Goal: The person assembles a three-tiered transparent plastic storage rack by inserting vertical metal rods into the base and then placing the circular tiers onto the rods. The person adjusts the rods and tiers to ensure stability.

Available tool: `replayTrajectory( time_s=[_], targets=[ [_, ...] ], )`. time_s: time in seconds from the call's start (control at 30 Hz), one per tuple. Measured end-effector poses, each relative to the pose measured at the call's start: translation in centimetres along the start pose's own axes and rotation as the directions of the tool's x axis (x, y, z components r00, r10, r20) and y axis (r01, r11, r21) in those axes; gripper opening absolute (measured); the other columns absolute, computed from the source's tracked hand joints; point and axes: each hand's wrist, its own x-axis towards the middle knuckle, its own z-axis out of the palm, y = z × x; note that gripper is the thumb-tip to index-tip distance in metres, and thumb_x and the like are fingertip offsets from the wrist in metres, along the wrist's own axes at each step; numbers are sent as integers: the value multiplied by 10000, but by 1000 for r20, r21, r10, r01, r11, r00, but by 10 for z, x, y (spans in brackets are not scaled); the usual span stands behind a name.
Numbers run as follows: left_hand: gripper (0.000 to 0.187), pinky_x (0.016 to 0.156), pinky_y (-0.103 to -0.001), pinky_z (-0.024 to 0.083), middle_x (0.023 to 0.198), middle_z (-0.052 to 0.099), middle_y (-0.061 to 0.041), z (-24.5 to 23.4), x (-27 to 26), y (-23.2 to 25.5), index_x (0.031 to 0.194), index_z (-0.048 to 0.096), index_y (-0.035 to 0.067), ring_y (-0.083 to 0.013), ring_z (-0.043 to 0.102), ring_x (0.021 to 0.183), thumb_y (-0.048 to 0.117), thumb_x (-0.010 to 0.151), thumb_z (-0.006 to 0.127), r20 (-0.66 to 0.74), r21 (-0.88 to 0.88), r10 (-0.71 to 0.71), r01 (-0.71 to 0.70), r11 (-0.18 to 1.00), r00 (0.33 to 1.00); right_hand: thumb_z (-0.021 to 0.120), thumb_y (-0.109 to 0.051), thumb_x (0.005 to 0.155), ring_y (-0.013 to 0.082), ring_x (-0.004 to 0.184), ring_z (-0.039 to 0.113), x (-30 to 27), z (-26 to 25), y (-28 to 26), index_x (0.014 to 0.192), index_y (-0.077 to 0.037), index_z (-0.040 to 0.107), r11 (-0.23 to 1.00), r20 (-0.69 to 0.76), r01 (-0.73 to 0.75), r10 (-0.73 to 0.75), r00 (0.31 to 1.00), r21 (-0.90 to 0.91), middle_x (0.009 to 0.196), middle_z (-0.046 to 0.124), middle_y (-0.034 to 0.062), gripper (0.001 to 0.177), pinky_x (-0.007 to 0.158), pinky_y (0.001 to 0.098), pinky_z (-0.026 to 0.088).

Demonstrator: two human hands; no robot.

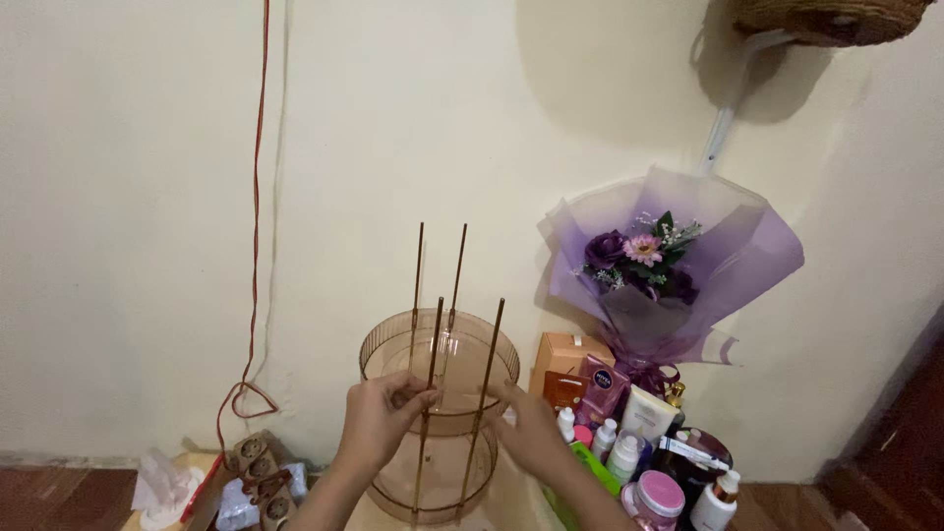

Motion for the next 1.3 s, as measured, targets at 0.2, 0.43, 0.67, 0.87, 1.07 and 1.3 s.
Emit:
replayTrajectory(
  time_s=[0.2,0.43,0.67,0.87,1.07,1.3],
  targets=[
    [161,541,-274,509,657,765,-36,0,2,-2,854,819,55,-74,652,560,210,814,828,18,21,-28,27,999,999,860,-248,745,182,780,792,13,-3,-32,949,-19,794,972,-264,-79,137,955,221,847,823,111,313,754,326,623],
    [159,544,-289,496,649,761,-58,-2,-2,3,861,819,59,-98,628,557,216,835,820,3,6,-62,62,998,998,893,-231,730,167,663,743,11,8,-45,825,-16,781,965,-407,-210,256,877,154,731,771,87,261,671,318,586],
    [163,559,-270,508,670,773,-53,-6,-2,0,860,816,48,-87,644,582,210,855,798,24,2,-119,119,993,993,784,-205,845,167,651,757,10,10,-38,856,-13,776,985,-303,-8,60,951,171,716,784,91,193,648,318,587],
    [163,561,-264,519,679,787,-55,-4,-2,-6,847,819,39,-85,663,594,201,839,808,7,-84,-64,64,994,998,794,-220,836,137,719,763,7,12,-47,913,-60,810,987,-364,-32,89,927,159,808,803,80,178,680,305,584],
    [153,553,-270,548,676,781,-42,8,-7,-1,851,808,49,-82,705,573,201,836,813,-51,8,-60,61,998,997,878,-186,734,182,696,746,11,27,-67,868,-19,730,922,-617,-135,347,706,364,783,783,91,260,688,335,586],
    [146,509,-294,527,630,766,-67,9,-15,11,855,803,40,-113,688,520,186,860,795,-66,-16,-105,104,994,992,865,-150,750,218,617,707,5,40,-67,770,-22,733,966,-735,-108,250,630,236,700,750,114,186,658,349,539]
  ],
)
